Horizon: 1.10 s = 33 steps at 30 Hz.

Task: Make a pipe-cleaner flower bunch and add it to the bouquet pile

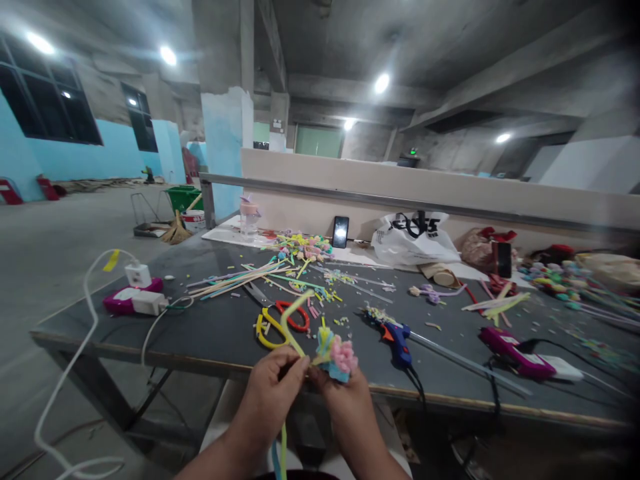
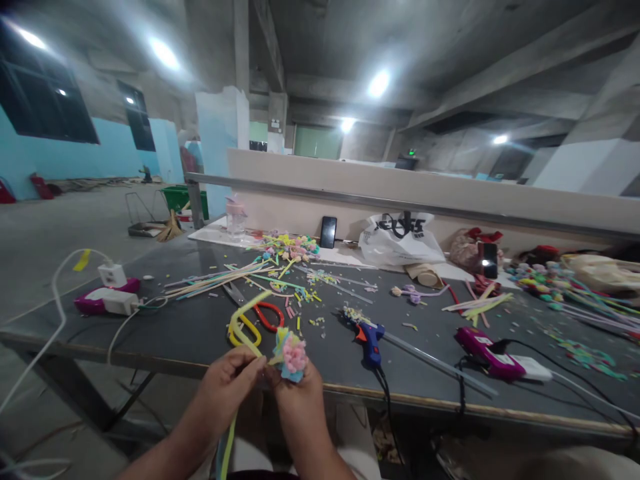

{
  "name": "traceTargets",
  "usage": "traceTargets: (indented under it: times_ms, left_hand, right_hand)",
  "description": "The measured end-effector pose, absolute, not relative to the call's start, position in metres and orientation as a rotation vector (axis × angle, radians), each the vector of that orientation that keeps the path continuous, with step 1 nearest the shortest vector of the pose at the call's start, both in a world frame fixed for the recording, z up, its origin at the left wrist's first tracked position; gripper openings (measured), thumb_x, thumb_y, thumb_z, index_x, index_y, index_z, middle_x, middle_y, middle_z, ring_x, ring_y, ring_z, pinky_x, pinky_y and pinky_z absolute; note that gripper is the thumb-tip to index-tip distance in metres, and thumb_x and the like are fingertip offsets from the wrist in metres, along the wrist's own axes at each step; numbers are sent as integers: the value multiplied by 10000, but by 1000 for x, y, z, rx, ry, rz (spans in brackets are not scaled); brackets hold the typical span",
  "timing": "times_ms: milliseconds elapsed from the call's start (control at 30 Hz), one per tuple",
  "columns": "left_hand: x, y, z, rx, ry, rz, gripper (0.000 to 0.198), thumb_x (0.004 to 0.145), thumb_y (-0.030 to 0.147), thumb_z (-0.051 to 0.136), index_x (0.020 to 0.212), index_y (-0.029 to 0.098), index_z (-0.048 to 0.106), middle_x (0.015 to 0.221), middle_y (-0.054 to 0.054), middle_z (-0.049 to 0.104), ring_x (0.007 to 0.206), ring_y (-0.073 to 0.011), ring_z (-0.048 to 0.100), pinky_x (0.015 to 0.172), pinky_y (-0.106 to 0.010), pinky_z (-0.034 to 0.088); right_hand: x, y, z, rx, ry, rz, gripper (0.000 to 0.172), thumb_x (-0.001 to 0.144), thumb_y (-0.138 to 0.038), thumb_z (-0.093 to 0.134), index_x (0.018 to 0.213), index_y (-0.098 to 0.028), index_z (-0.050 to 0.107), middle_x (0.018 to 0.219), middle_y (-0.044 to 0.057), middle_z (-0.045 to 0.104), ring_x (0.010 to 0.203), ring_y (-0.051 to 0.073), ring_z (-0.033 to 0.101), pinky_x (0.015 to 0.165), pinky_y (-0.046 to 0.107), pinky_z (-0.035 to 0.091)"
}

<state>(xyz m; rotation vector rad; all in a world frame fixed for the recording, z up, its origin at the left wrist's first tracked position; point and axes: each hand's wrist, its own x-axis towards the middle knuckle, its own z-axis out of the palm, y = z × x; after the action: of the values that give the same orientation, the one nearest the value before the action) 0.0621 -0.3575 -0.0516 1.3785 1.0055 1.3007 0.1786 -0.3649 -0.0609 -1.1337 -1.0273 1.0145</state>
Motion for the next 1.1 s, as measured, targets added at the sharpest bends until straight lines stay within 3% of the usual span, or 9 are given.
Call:
traceTargets:
  times_ms: [233, 367, 600, 733, 867, 1000, 1100]
  left_hand:
    - [65, -359, -44, 996, 910, 1015, 271, 691, 363, 565, 535, 159, 477, 405, 71, 355, 377, -52, 265, 392, -182, 188]
    - [57, -363, -44, 804, 738, 793, 187, 605, 276, 625, 531, 144, 514, 439, 43, 442, 379, -48, 329, 406, -184, 248]
    - [45, -374, -46, 721, 565, 526, 49, 567, 143, 623, 551, 128, 579, 481, 14, 494, 403, -59, 381, 397, -185, 291]
    - [42, -373, -29, 752, 527, 580, 131, 611, 217, 668, 597, 109, 596, 501, 6, 491, 405, -46, 390, 397, -170, 291]
    - [42, -369, -15, 798, 566, 698, 224, 617, 307, 689, 611, 105, 593, 507, 3, 496, 417, -44, 397, 417, -166, 303]
    - [44, -360, -12, 996, 733, 917, 254, 686, 370, 623, 644, 121, 588, 454, 38, 445, 385, -38, 329, 394, -162, 259]
    - [46, -354, -15, 1378, 948, 1305, 181, 722, 323, 592, 671, 151, 612, 597, -13, 571, 554, -105, 497, 532, -198, 397]
  right_hand:
    - [190, -369, -57, -1094, -1434, 637, 165, 660, -274, 618, 569, -189, 509, 570, -9, 509, 541, 132, 436, 562, 264, 379]
    - [204, -371, -34, -835, -2025, 311, 193, 660, -221, 589, 508, -198, 472, 544, -16, 485, 572, 138, 441, 677, 316, 344]
    - [207, -373, 21, -595, -2572, 513, 188, 731, -161, 446, 550, -207, 466, 617, 0, 508, 659, 138, 458, 778, 331, 334]
    - [205, -364, 20, -631, -2273, 821, 309, 737, -328, 515, 458, -204, 465, 583, 15, 481, 629, 152, 427, 659, 300, 368]
    - [205, -357, 1, -746, -1715, 1161, 302, 550, -395, 706, 429, -190, 521, 604, 27, 518, 586, 156, 450, 557, 283, 383]
    - [194, -357, -22, -756, -1448, 1191, 242, 581, -418, 684, 642, -198, 602, 652, 15, 562, 583, 150, 501, 565, 274, 419]
    - [179, -363, -32, -671, -1107, 1300, 250, 604, -338, 702, 787, -197, 605, 735, 25, 598, 671, 157, 549, 654, 273, 444]
